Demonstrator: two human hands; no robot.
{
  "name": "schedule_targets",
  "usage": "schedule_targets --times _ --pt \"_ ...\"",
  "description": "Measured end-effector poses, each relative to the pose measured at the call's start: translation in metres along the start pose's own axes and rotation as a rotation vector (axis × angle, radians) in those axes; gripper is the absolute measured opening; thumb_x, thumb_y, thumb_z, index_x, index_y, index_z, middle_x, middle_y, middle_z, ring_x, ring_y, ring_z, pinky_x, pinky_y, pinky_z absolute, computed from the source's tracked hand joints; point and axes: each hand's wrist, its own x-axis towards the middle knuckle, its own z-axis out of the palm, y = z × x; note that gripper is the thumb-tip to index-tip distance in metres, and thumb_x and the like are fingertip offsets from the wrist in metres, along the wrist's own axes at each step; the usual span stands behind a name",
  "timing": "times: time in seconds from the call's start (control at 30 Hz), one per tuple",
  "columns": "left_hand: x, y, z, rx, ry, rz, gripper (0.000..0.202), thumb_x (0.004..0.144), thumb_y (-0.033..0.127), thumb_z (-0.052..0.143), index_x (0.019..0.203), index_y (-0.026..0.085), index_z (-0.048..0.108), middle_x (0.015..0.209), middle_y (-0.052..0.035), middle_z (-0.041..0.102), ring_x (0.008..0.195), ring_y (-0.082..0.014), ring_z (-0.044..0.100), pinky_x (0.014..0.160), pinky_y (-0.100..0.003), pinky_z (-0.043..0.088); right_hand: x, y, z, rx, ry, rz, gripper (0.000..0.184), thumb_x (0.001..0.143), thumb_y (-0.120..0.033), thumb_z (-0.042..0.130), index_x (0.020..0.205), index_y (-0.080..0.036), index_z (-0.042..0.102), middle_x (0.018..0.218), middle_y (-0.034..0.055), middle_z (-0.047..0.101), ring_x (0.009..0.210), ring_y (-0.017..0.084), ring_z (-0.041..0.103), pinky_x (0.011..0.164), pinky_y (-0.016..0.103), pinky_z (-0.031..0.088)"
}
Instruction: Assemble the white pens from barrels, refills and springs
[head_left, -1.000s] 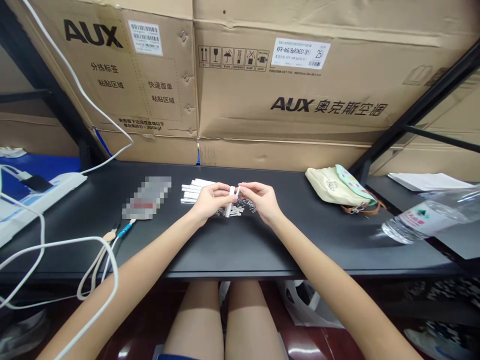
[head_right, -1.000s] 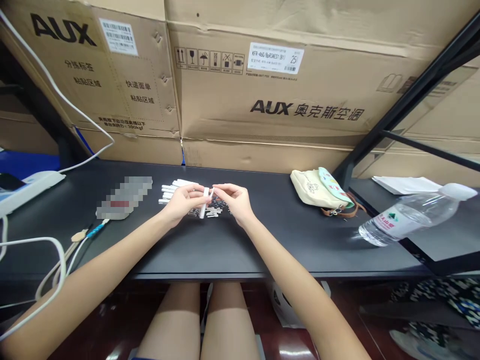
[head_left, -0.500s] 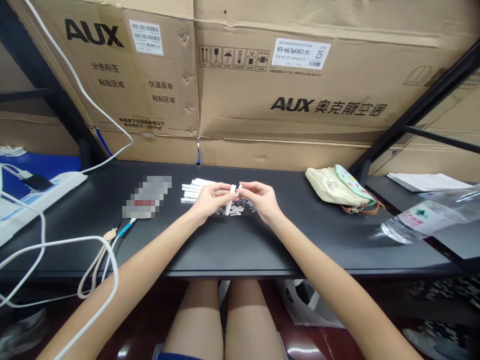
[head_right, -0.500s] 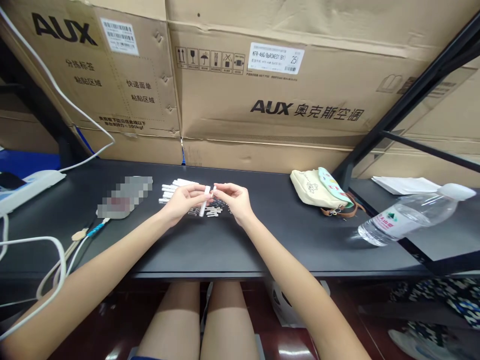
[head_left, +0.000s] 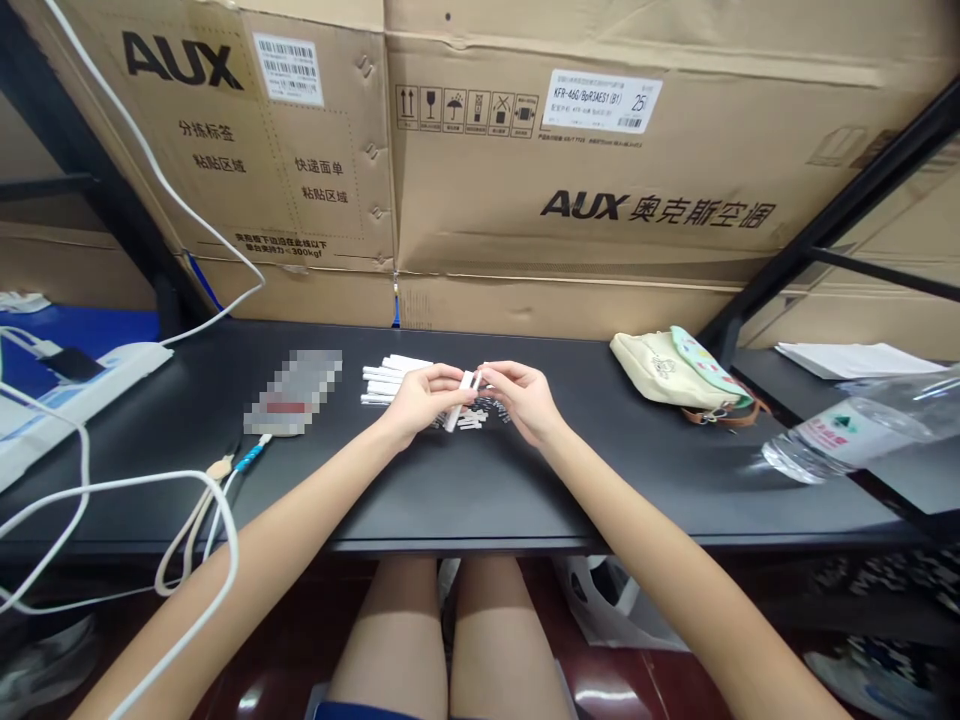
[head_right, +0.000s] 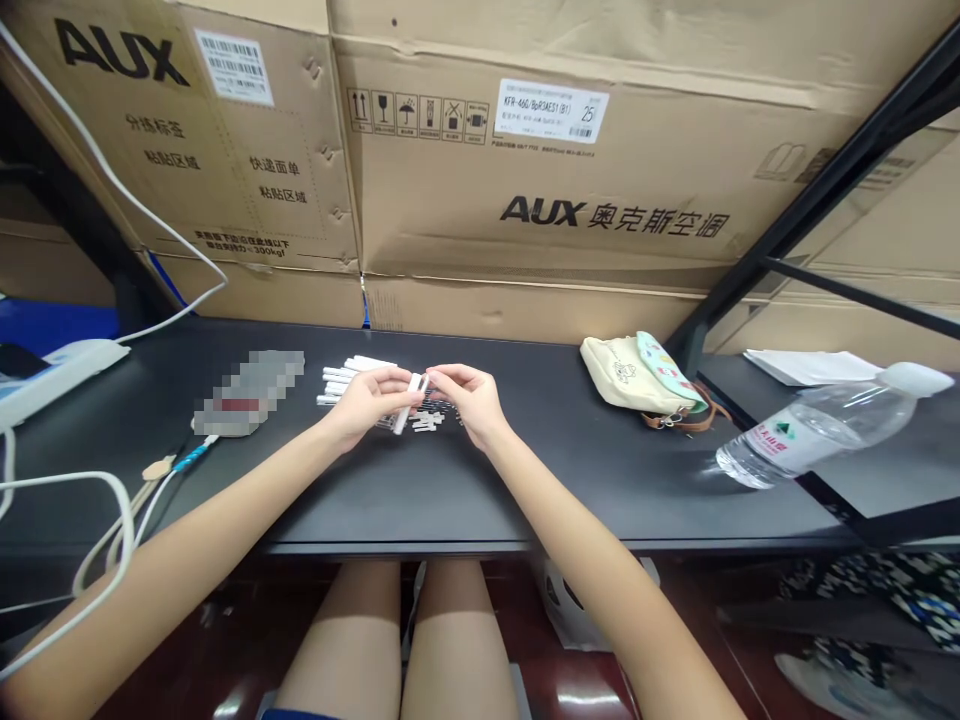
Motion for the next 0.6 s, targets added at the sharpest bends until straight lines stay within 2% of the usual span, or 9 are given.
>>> schedule_targets --times 0.43,0.6 --pt "0.0002 -0.0003 -0.0012 -0.042 -0.005 -0.005 0.039 0.051 0.027 0.085 0.08 0.013 0.063 0.072 -0.004 0.07 0.069 -0.0164 0.066 0.072 -0.034 0.055 0.0017 0.0001 -0.0033 -0.077 -0.024 -0.009 0.027 0.057 -0.04 0.08 0.073 -0.019 0.071 0.076 0.0019 0.07 0.072 0.015 0.064 0.067 0.029 0.053" --pt "0.0002 0.0001 -0.0022 -0.105 0.001 -0.041 0.038 0.051 0.024 0.085 0.081 0.013 0.064 0.077 -0.0053 0.071 0.07 -0.0167 0.067 0.074 -0.033 0.055 -0.0001 -0.0017 -0.003 -0.111 -0.056 -0.067 0.026 0.06 -0.039 0.079 0.076 -0.02 0.072 0.076 0.0024 0.07 0.072 0.016 0.065 0.066 0.03 0.053"
